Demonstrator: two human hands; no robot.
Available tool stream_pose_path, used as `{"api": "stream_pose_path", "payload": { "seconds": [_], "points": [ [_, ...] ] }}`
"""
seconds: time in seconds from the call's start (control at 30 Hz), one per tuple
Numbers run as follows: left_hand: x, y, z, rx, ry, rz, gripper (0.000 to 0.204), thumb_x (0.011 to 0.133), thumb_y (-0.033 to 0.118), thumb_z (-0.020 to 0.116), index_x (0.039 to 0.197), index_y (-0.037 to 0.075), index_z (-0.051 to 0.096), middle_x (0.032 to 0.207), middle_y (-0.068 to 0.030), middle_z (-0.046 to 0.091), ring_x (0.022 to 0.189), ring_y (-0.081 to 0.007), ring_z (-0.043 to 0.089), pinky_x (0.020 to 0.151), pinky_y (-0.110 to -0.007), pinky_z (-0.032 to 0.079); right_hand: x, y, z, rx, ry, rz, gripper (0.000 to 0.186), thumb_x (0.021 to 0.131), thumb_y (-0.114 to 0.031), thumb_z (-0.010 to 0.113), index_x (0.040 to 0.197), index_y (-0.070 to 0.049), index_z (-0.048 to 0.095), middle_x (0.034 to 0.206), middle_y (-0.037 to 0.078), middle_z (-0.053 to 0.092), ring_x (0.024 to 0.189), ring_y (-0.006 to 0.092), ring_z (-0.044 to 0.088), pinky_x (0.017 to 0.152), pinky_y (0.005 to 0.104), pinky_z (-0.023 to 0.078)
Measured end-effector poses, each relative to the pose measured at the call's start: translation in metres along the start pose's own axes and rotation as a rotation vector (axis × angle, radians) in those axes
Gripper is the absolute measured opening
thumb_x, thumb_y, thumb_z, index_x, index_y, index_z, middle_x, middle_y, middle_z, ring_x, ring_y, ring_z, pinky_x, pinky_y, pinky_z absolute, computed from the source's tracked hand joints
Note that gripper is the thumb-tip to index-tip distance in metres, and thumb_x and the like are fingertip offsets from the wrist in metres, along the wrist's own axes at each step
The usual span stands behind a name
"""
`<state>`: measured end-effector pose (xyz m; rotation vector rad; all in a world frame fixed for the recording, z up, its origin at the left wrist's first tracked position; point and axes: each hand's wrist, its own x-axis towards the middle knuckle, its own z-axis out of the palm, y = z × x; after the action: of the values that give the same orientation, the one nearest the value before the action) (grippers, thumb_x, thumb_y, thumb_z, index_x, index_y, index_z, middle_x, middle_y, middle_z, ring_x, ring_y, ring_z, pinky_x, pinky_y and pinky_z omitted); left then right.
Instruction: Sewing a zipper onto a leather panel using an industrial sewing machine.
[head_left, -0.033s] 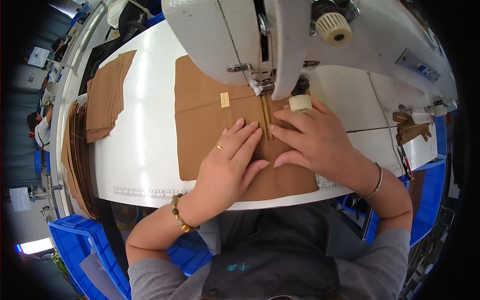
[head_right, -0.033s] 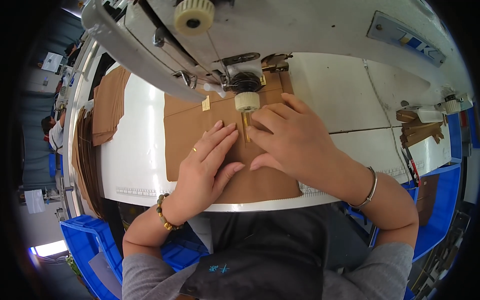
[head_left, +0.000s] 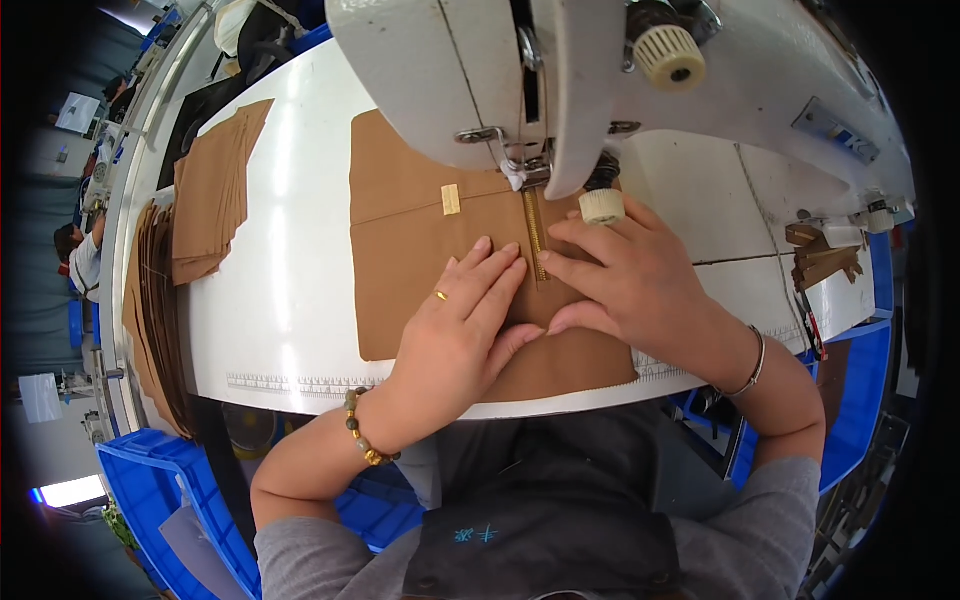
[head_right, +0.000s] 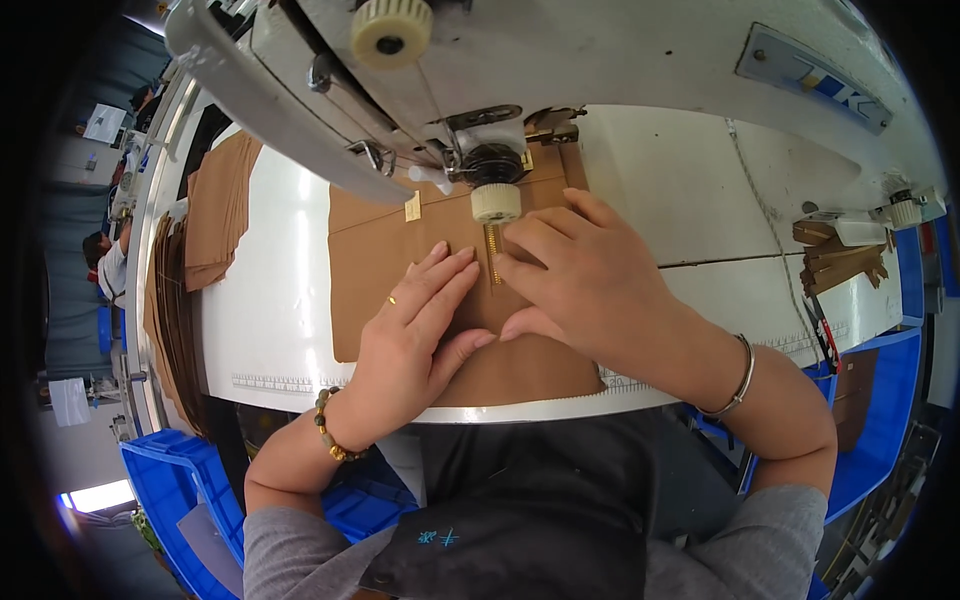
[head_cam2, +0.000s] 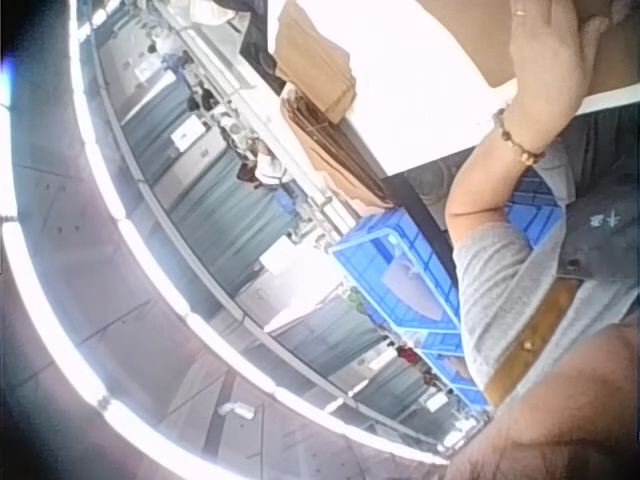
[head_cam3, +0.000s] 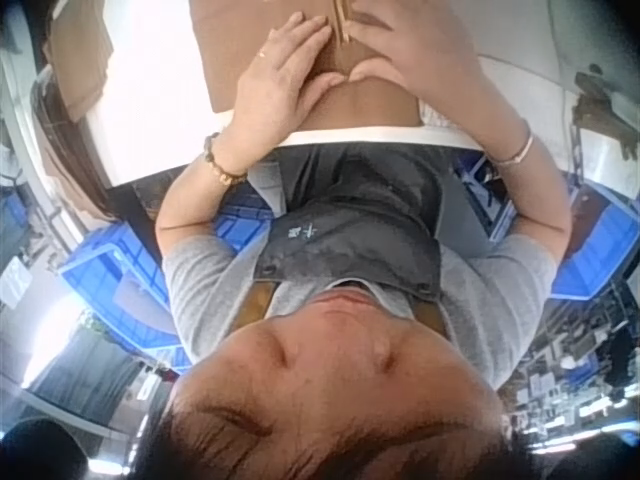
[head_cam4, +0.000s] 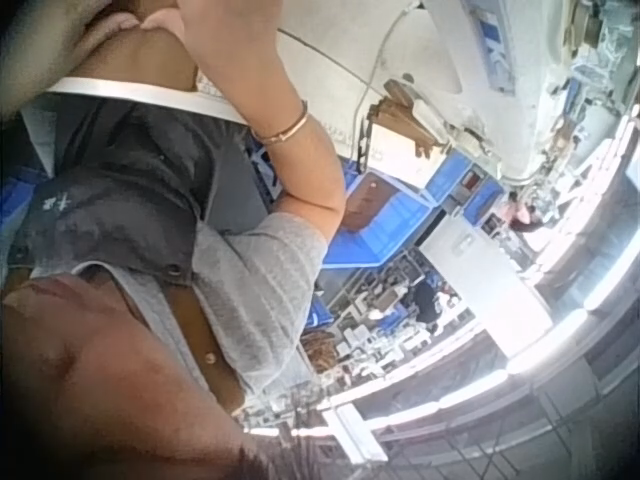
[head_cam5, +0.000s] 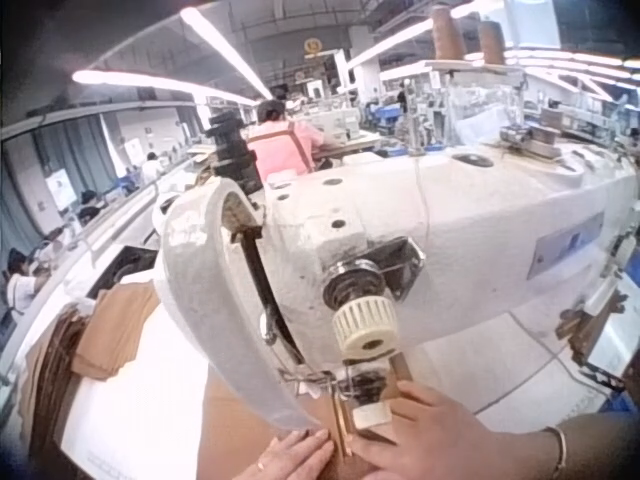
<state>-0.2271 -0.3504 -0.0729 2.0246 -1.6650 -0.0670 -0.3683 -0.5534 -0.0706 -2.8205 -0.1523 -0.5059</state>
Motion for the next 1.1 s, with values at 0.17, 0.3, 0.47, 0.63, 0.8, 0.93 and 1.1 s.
{"api": "stream_pose_path", "payload": {
  "seconds": [0.17,0.3,0.47,0.63,0.8,0.93,1.1],
  "points": [
    [0.002,0.004,-0.001,0.030,-0.015,0.044,0.062,0.085,0.029,0.083,0.137,0.002,0.065,0.145,-0.0144,0.062,0.138,-0.0372,0.057,0.113,-0.052,0.049,-0.001,-0.005,-0.002,0.006,0.005,-0.003,0.052,0.074,-0.042,0.084,0.113,-0.008,0.075,0.119,0.007,0.064,0.119,0.0252,0.061,0.111,0.0492,0.045],
    [0.006,0.005,-0.007,0.103,-0.065,0.073,0.062,0.082,0.032,0.083,0.136,0.004,0.067,0.144,-0.0129,0.063,0.135,-0.0345,0.059,0.110,-0.048,0.051,-0.003,-0.008,-0.003,-0.007,-0.011,-0.007,0.053,0.073,-0.041,0.084,0.112,-0.007,0.075,0.118,0.007,0.065,0.116,0.0245,0.062,0.109,0.0474,0.047],
    [0.011,0.002,-0.013,0.136,-0.095,0.115,0.063,0.081,0.034,0.082,0.135,0.005,0.068,0.142,-0.0117,0.065,0.132,-0.0324,0.061,0.109,-0.044,0.052,-0.003,-0.011,-0.003,-0.010,-0.005,-0.008,0.054,0.072,-0.040,0.084,0.112,-0.006,0.075,0.118,0.007,0.066,0.116,0.0245,0.063,0.108,0.0467,0.048],
    [0.022,-0.007,-0.012,0.185,-0.078,0.131,0.063,0.082,0.037,0.081,0.135,0.006,0.068,0.140,-0.0098,0.066,0.132,-0.0305,0.061,0.110,-0.048,0.050,0.002,-0.005,0.001,-0.038,0.027,0.012,0.054,0.072,-0.040,0.084,0.114,-0.006,0.074,0.119,0.007,0.067,0.117,0.0250,0.063,0.108,0.0468,0.048],
    [0.035,-0.018,-0.009,0.205,-0.069,0.127,0.061,0.084,0.038,0.081,0.135,0.007,0.069,0.138,-0.0085,0.067,0.134,-0.0295,0.060,0.113,-0.052,0.046,0.011,0.007,0.007,-0.048,-0.031,0.084,0.055,0.073,-0.042,0.084,0.115,-0.008,0.074,0.121,0.006,0.068,0.118,0.0236,0.064,0.109,0.0471,0.048],
    [0.043,-0.027,-0.006,0.199,-0.040,0.125,0.058,0.086,0.037,0.079,0.134,0.006,0.069,0.134,-0.0081,0.068,0.134,-0.0293,0.060,0.114,-0.052,0.044,0.015,0.014,0.010,-0.058,0.069,0.052,0.055,0.073,-0.043,0.084,0.115,-0.009,0.075,0.121,0.005,0.069,0.117,0.0238,0.064,0.110,0.0470,0.047],
    [0.043,-0.028,-0.005,0.194,-0.019,0.112,0.056,0.086,0.037,0.079,0.132,0.007,0.071,0.133,-0.0071,0.068,0.135,-0.0289,0.060,0.114,-0.052,0.045,0.014,0.016,0.012,-0.055,0.076,0.062,0.054,0.076,-0.044,0.083,0.115,-0.009,0.075,0.124,0.005,0.069,0.122,0.0247,0.063,0.111,0.0468,0.047]
  ]
}}
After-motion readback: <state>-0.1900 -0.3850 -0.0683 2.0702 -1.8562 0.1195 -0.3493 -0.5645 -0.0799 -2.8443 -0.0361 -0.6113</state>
